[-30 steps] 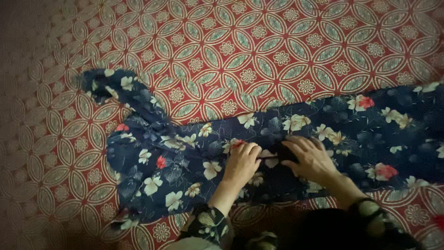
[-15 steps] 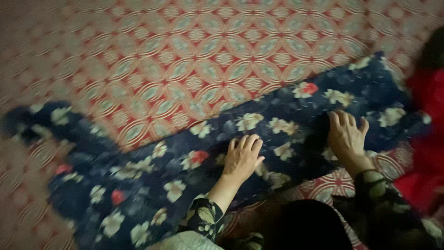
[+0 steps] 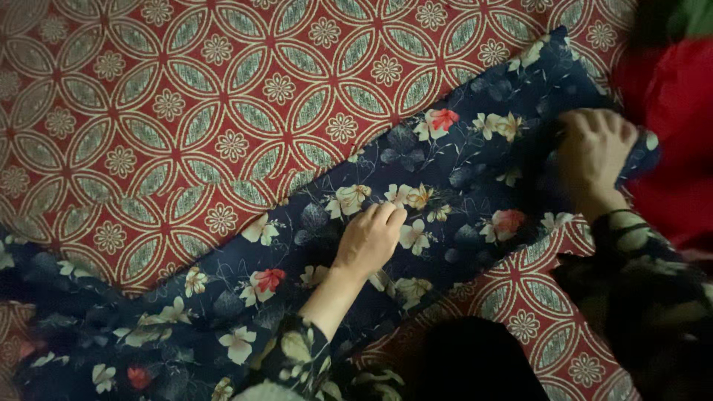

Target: The person folds two pieces of floral-patterned clothing by hand on the floor, smoothing the fabric and aligning the edges before folding them into squares.

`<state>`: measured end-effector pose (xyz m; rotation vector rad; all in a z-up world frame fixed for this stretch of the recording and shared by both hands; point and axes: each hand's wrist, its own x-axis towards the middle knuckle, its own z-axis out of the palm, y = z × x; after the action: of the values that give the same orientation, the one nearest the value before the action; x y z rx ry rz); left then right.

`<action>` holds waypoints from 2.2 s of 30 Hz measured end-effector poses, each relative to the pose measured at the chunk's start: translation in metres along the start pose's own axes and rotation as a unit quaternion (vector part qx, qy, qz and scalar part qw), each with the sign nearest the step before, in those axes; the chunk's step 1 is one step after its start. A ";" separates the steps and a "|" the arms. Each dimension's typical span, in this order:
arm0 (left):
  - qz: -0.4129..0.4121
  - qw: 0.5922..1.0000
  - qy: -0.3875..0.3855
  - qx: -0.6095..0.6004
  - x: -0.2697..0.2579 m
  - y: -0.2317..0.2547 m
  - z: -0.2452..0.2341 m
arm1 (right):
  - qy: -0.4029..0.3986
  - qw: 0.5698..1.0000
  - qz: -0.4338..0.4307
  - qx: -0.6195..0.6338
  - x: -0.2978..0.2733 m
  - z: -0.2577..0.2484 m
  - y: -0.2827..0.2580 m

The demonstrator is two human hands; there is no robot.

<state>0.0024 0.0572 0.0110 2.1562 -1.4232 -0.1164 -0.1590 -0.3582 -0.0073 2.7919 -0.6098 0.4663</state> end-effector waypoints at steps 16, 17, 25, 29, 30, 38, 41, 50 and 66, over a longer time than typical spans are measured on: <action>0.021 0.996 -0.061 -0.068 -0.036 0.030 0.000 | -0.021 0.993 -0.028 -0.116 -0.052 -0.025 0.025; 0.031 0.997 -0.048 -0.053 -0.039 0.029 0.002 | -0.035 0.982 -0.033 -0.182 -0.049 -0.028 0.018; 0.009 0.993 -0.109 0.047 -0.053 0.026 0.011 | -0.211 0.975 0.026 0.072 0.012 -0.059 -0.113; 0.014 0.995 -0.090 0.045 -0.050 0.026 0.010 | -0.141 0.967 -0.079 0.198 0.008 -0.081 -0.213; 0.009 0.995 -0.089 0.046 -0.050 0.024 0.010 | -0.141 0.966 -0.083 0.201 0.004 -0.080 -0.225; -0.143 0.989 -0.029 0.000 -0.100 0.005 -0.037 | -0.128 0.966 -0.035 0.224 -0.012 -0.087 -0.302; -0.218 0.975 -0.030 0.011 -0.139 0.000 -0.063 | -0.130 0.948 -0.114 0.268 -0.027 -0.108 -0.346; -0.376 0.922 -0.058 0.078 -0.270 -0.029 -0.119 | -0.156 0.911 -0.276 0.264 -0.082 -0.157 -0.493; -0.425 0.884 -0.031 0.191 -0.374 -0.074 -0.131 | -0.198 0.850 -0.340 0.350 -0.104 -0.188 -0.644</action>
<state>-0.0522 0.4566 0.0037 2.9925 -0.4380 -0.2390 -0.0130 0.3044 0.0198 3.5182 0.6597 -0.0812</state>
